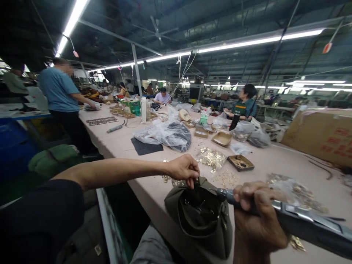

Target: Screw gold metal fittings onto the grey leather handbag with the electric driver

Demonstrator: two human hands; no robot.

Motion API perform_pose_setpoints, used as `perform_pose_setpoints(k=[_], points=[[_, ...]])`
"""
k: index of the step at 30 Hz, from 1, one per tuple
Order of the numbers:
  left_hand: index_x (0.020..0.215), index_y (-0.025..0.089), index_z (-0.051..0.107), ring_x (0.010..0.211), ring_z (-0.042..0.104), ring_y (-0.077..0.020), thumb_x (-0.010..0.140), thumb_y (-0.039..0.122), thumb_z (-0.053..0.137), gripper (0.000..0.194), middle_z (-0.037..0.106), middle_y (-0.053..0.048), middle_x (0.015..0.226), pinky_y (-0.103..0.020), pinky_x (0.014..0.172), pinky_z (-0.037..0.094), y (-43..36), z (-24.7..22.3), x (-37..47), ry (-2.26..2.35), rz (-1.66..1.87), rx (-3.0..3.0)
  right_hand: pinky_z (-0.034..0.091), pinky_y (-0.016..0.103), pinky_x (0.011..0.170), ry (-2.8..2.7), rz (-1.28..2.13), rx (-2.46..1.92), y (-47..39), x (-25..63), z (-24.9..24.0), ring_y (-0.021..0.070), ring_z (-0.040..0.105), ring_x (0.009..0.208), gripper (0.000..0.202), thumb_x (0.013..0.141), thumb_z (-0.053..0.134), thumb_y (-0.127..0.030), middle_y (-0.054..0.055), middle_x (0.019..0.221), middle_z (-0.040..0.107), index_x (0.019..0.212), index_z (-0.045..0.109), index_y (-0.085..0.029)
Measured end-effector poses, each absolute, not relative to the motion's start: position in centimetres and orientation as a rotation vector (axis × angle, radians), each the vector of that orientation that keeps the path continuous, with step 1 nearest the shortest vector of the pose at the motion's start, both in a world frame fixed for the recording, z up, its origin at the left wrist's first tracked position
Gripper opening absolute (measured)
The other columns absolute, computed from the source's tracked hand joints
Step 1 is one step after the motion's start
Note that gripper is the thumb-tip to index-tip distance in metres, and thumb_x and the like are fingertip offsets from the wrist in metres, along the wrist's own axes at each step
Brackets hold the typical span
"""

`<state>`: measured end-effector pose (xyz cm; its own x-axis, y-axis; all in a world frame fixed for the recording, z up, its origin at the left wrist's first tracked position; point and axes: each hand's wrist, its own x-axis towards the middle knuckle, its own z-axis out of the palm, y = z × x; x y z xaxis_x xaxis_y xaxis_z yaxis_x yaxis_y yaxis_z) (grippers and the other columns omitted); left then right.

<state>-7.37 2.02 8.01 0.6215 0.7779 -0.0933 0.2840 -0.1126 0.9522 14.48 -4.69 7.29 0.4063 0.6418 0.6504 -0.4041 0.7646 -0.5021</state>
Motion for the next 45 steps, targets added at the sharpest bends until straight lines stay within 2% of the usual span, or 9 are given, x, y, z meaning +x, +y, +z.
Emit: perform_pose_setpoints(k=[11,20,24,28,36,45], points=[[0.067,0.012,0.061,0.046,0.068,-0.0143,0.091,0.0,0.057,0.027,0.068,-0.002,0.051,-0.02,0.048,0.054,1.6,8.3,-6.1,1.056,0.582,1.617,0.041,0.027,0.049,-1.028,0.603,-0.203,-5.0,11.5,8.0,0.0099,0.047,0.047,0.011,0.078,0.064,-0.009,0.002,0.072,0.061,0.07,0.059,-0.015],[0.065,0.012,0.06,0.04,0.062,-0.0104,0.09,0.0,0.054,0.029,0.065,0.0,0.047,-0.017,0.044,0.051,0.9,9.1,-5.1,1.111,0.565,1.617,0.043,0.027,0.049,-1.022,0.583,-0.254,-5.2,10.7,7.9,0.0089,0.048,0.047,0.012,0.078,0.069,-0.012,0.001,0.072,0.062,0.071,0.059,-0.015],[0.065,0.012,0.061,0.044,0.066,-0.0129,0.089,0.001,0.055,0.027,0.067,-0.001,0.05,-0.019,0.044,0.053,1.6,8.5,-5.1,1.092,0.552,1.632,0.043,0.027,0.048,-1.016,0.562,-0.253,-5.1,10.8,7.9,0.0086,0.047,0.047,0.013,0.079,0.068,-0.012,0.001,0.073,0.062,0.07,0.059,-0.015],[0.069,0.013,0.062,0.048,0.069,-0.0141,0.088,0.002,0.056,0.023,0.068,-0.001,0.051,-0.019,0.047,0.055,2.0,8.1,-5.1,1.103,0.538,1.631,0.044,0.027,0.049,-1.019,0.536,-0.252,-5.0,10.8,7.8,0.0116,0.052,0.052,0.014,0.079,0.07,-0.011,0.002,0.071,0.063,0.071,0.06,-0.015],[0.065,0.013,0.06,0.046,0.068,-0.0129,0.086,-0.001,0.052,0.027,0.067,-0.001,0.049,-0.019,0.049,0.056,1.7,8.4,-4.6,1.117,0.521,1.587,0.045,0.028,0.049,-1.067,0.495,-0.241,-4.9,10.8,7.5,0.011,0.052,0.052,0.014,0.082,0.071,-0.01,0.002,0.073,0.064,0.074,0.061,-0.015],[0.065,0.012,0.063,0.052,0.071,-0.0155,0.084,0.001,0.059,0.022,0.071,-0.005,0.056,-0.022,0.053,0.059,1.7,8.7,-4.4,1.14,0.507,1.634,0.048,0.029,0.048,-1.168,0.451,-0.241,-4.9,10.9,7.3,0.0142,0.056,0.056,0.014,0.084,0.072,-0.012,0.003,0.07,0.062,0.074,0.063,-0.015]])
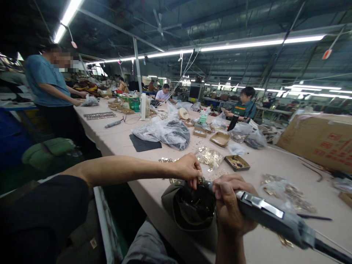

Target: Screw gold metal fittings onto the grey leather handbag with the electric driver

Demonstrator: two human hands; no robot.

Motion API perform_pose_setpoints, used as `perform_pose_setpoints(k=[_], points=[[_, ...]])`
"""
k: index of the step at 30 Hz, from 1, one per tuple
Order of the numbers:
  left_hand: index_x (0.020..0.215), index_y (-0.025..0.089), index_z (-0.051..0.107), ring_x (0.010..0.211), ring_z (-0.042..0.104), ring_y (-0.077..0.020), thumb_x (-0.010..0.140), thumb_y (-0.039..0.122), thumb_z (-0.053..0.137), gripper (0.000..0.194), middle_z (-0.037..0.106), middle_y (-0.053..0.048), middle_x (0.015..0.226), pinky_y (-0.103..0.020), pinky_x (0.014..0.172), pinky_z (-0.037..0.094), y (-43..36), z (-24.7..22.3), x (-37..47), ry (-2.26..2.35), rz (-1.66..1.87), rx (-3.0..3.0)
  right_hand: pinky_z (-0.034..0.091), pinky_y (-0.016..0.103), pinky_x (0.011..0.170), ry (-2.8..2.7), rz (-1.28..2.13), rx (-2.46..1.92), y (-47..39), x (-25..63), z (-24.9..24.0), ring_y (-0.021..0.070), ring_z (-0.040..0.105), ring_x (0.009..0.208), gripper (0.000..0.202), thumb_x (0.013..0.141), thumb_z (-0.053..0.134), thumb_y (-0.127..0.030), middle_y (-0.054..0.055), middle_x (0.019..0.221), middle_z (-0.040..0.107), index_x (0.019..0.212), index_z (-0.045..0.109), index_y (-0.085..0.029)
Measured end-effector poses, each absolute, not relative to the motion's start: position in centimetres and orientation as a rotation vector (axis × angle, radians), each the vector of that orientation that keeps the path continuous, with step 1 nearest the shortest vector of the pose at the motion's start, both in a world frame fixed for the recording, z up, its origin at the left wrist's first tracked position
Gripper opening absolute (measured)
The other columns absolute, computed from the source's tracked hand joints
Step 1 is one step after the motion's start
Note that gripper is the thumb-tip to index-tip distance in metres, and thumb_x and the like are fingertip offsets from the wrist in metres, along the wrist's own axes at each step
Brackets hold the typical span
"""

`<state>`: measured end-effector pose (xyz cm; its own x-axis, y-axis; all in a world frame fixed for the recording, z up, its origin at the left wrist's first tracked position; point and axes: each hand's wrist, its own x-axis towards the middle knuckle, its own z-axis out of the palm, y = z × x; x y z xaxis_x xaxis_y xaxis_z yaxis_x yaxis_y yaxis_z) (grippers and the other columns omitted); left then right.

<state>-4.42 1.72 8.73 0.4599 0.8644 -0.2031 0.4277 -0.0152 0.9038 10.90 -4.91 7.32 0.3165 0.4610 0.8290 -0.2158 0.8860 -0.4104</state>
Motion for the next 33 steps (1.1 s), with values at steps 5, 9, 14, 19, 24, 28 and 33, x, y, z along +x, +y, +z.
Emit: perform_pose_setpoints(k=[5,9,14,19,24,28,33], points=[[0.064,0.013,0.061,0.052,0.071,-0.0162,0.086,0.003,0.058,0.024,0.07,-0.005,0.055,-0.022,0.051,0.058,1.2,9.5,-4.0,1.191,0.499,1.694,0.051,0.03,0.052,-1.314,0.448,-0.264,-4.5,11.8,7.3,0.0163,0.061,0.06,0.014,0.087,0.075,-0.013,0.002,0.072,0.064,0.078,0.064,-0.017],[0.061,0.013,0.061,0.051,0.07,-0.0158,0.083,0.002,0.058,0.025,0.068,-0.004,0.054,-0.021,0.049,0.056,0.7,10.0,-3.8,1.238,0.488,1.705,0.05,0.029,0.055,-1.565,0.443,-0.298,-3.5,12.6,7.6,0.017,0.063,0.063,0.024,0.088,0.075,-0.013,0.002,0.066,0.063,0.067,0.063,-0.017],[0.058,0.012,0.064,0.053,0.07,-0.0164,0.079,0.0,0.06,0.024,0.069,-0.005,0.055,-0.02,0.049,0.056,0.6,10.0,-3.7,1.249,0.468,1.748,0.049,0.029,0.055,-1.708,0.519,-0.265,-2.8,13.0,8.2,0.0158,0.062,0.062,0.027,0.087,0.076,-0.013,0.002,0.07,0.064,0.065,0.061,-0.017],[0.058,0.012,0.067,0.053,0.07,-0.0173,0.074,-0.001,0.061,0.022,0.067,-0.004,0.053,-0.019,0.046,0.054,0.7,9.7,-3.6,1.249,0.506,1.769,0.048,0.027,0.055,-1.831,0.571,-0.232,-2.8,13.2,9.0,0.0148,0.061,0.061,0.034,0.088,0.073,-0.009,0.001,0.065,0.06,0.059,0.057,-0.017],[0.057,0.012,0.064,0.048,0.067,-0.0154,0.073,-0.004,0.057,0.024,0.065,-0.003,0.05,-0.018,0.044,0.052,0.9,9.4,-3.6,1.196,0.523,1.761,0.049,0.028,0.052,-1.834,0.654,-0.116,-2.8,13.2,9.5,0.0147,0.059,0.059,0.029,0.085,0.073,-0.003,0.001,0.064,0.059,0.065,0.056,-0.016],[0.061,0.014,0.06,0.041,0.06,-0.0124,0.081,-0.003,0.056,0.026,0.062,0.0,0.047,-0.018,0.042,0.049,1.1,9.1,-3.6,1.109,0.537,1.694,0.049,0.029,0.05,-1.805,0.661,-0.086,-2.9,13.4,9.1,0.0151,0.058,0.056,0.028,0.082,0.074,-0.002,0.001,0.064,0.058,0.066,0.055,-0.016],[0.066,0.013,0.062,0.037,0.056,-0.0104,0.087,0.002,0.061,0.023,0.061,0.001,0.046,-0.018,0.043,0.049,1.2,8.6,-3.8,1.082,0.576,1.609,0.05,0.029,0.05,-1.631,0.597,-0.247,-2.8,13.4,7.8,0.0169,0.06,0.057,0.034,0.085,0.075,-0.013,0.001,0.058,0.057,0.056,0.056,-0.018]])
